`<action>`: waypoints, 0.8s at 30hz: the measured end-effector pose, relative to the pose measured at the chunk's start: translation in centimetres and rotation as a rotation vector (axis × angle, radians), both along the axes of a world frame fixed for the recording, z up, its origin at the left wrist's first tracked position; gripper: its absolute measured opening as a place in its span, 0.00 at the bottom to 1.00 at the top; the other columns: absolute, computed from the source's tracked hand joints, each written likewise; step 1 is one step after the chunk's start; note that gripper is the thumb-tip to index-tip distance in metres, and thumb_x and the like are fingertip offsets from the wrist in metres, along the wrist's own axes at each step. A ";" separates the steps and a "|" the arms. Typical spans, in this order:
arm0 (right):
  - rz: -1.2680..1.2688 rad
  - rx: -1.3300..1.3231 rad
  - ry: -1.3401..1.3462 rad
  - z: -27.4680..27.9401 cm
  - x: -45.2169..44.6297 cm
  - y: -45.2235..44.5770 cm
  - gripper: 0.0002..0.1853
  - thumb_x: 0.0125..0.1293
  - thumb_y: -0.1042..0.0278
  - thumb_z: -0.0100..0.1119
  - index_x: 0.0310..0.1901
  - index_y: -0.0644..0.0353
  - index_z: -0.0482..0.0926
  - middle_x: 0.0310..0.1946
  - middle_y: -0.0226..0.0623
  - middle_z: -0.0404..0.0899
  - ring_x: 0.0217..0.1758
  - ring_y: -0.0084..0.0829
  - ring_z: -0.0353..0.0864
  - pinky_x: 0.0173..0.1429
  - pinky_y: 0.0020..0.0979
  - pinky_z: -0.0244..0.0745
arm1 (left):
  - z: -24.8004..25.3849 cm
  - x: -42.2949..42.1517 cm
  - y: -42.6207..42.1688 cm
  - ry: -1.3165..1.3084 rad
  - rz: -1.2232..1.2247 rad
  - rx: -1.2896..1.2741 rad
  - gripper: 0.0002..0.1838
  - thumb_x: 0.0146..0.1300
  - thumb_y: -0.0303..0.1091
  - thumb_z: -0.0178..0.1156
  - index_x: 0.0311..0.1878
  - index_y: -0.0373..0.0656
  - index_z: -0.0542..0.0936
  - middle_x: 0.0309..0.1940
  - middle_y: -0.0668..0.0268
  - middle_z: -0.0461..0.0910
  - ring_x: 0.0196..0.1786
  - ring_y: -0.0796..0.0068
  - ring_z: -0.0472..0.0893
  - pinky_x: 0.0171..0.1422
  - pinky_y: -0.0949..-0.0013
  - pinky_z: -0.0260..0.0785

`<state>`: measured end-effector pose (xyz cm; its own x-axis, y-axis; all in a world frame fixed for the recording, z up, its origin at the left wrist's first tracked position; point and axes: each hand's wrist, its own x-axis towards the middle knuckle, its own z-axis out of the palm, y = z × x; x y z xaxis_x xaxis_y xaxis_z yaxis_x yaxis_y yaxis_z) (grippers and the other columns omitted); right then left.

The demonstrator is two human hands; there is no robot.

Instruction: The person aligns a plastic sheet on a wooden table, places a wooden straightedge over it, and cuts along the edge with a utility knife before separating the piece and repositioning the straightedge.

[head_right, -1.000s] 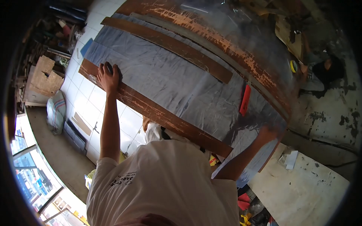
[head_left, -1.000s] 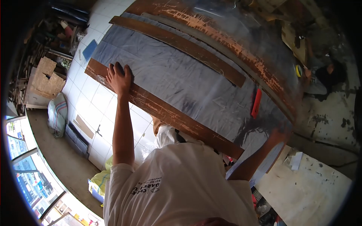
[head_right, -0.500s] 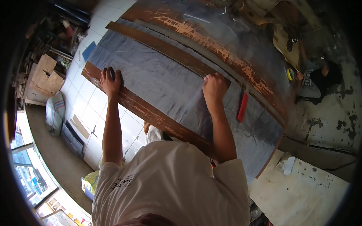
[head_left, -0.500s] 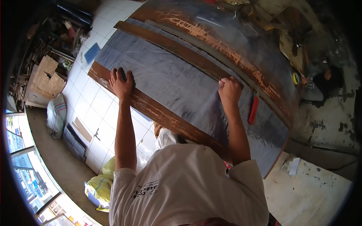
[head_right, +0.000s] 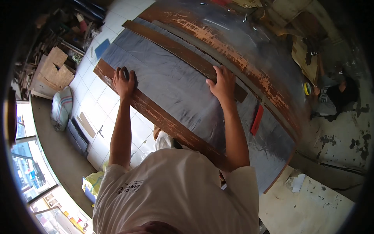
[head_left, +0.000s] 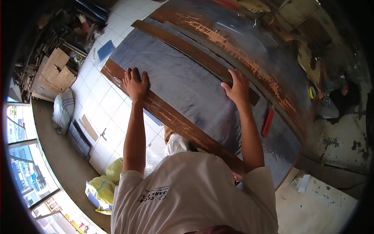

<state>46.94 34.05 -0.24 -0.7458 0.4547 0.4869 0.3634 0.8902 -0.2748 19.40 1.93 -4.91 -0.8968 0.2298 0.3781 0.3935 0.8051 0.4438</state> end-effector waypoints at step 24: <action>0.299 -0.351 -0.010 10.2 4.8 -2.2 0.43 0.44 0.76 0.67 0.70 0.49 0.74 0.55 0.42 0.82 0.57 0.47 0.83 0.57 0.41 0.79 | -0.1 0.0 -0.5 -0.041 -0.009 0.058 0.33 0.68 0.58 0.59 0.68 0.46 0.76 0.77 0.51 0.64 0.82 0.51 0.58 0.85 0.48 0.42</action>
<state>51.74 31.85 9.95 -0.8733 0.3545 0.3342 0.1085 0.8102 -0.5760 19.42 1.47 -5.04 -0.9097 0.2172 0.3539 0.3814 0.7739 0.5055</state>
